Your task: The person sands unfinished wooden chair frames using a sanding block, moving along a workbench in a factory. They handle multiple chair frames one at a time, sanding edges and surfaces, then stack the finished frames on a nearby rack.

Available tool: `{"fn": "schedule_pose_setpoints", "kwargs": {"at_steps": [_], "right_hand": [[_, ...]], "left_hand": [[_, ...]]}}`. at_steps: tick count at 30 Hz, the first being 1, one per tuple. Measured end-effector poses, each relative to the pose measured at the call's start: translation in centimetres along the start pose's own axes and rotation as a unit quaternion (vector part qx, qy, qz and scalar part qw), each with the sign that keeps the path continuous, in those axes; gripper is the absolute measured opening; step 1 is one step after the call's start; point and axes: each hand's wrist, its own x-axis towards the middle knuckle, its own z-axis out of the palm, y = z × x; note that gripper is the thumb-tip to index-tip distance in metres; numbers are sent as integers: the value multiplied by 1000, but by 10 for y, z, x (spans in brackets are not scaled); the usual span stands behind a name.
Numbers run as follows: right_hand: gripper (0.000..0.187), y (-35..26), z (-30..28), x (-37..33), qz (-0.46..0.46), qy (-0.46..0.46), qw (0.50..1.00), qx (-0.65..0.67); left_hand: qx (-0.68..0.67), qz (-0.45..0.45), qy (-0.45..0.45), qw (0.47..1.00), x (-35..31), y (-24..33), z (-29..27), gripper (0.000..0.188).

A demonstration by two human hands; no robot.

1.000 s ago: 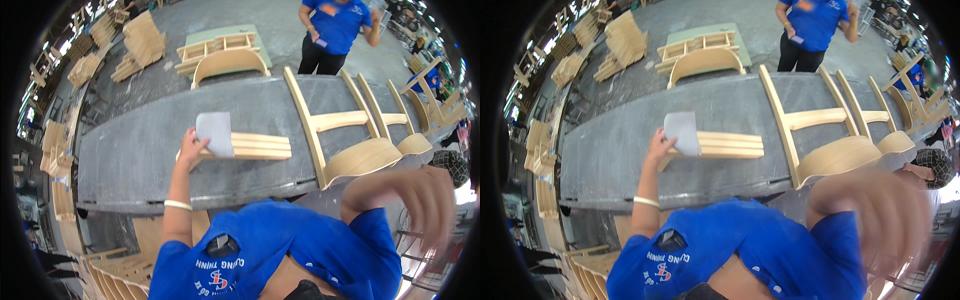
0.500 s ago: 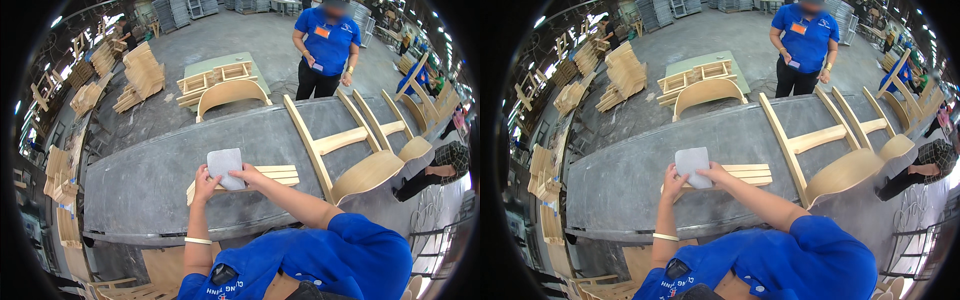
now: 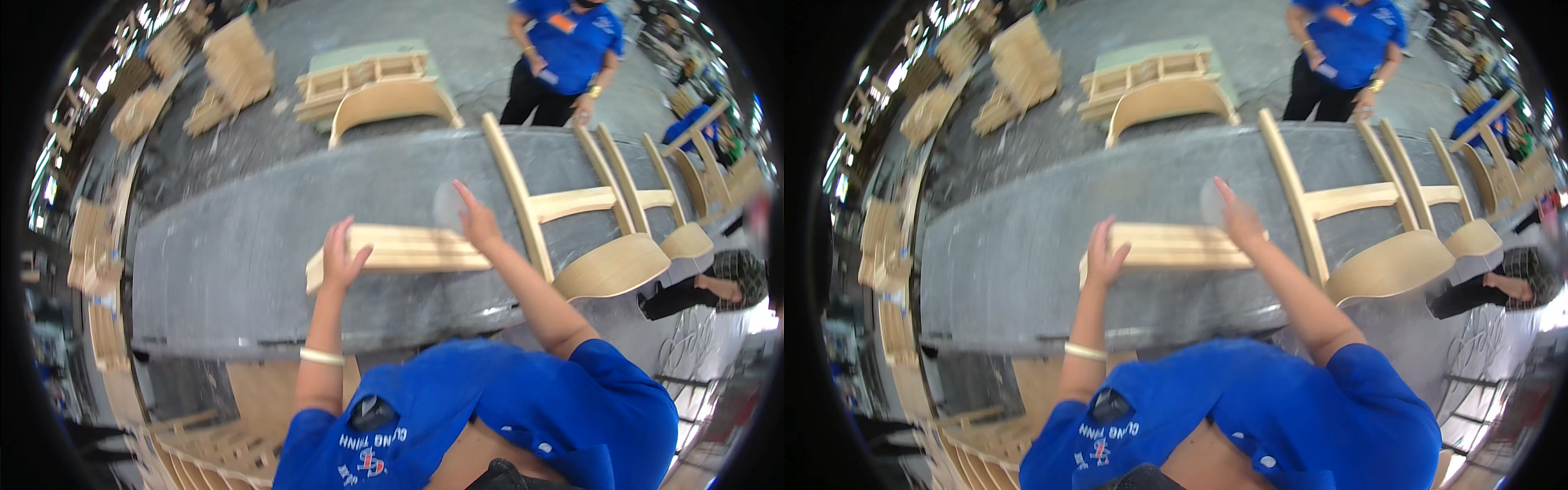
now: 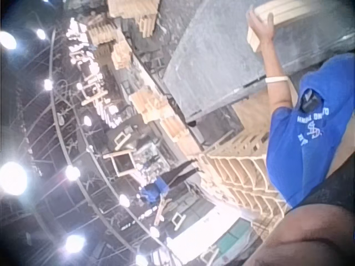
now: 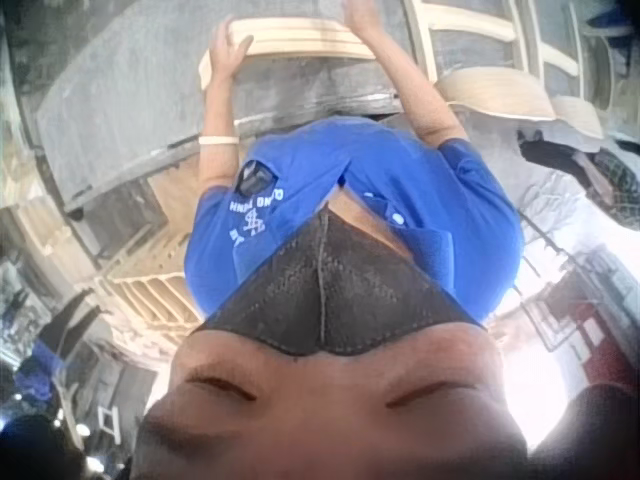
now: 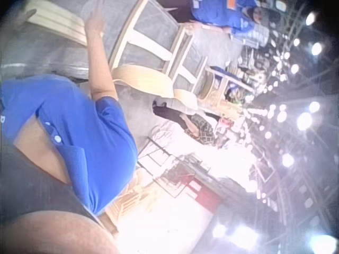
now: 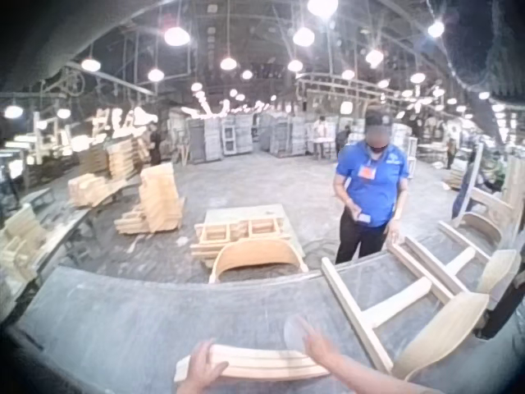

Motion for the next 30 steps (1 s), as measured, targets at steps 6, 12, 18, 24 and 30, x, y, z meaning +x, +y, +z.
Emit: {"fn": "schedule_pose_setpoints", "kwargs": {"at_steps": [6, 12, 18, 24, 30], "right_hand": [[75, -46, 24, -16, -243, -103, 933, -244], [96, -95, 55, -23, -191, -144, 950, -201], [91, -85, 66, -19, -202, -118, 948, -215], [91, -80, 73, -16, -202, -115, 949, -212], [95, -69, 77, -13, -180, -127, 948, -230]], "left_hand": [[11, -4, 33, 999, -6, -17, 2, 56], [79, 25, -7, 997, -27, -23, -40, 78], [53, -123, 50, 990, -95, -42, -47, 69], [-585, -346, -48, 732, -121, -50, 54, 65], [-736, -236, 2, 634, -80, -74, 111, 68]]}}
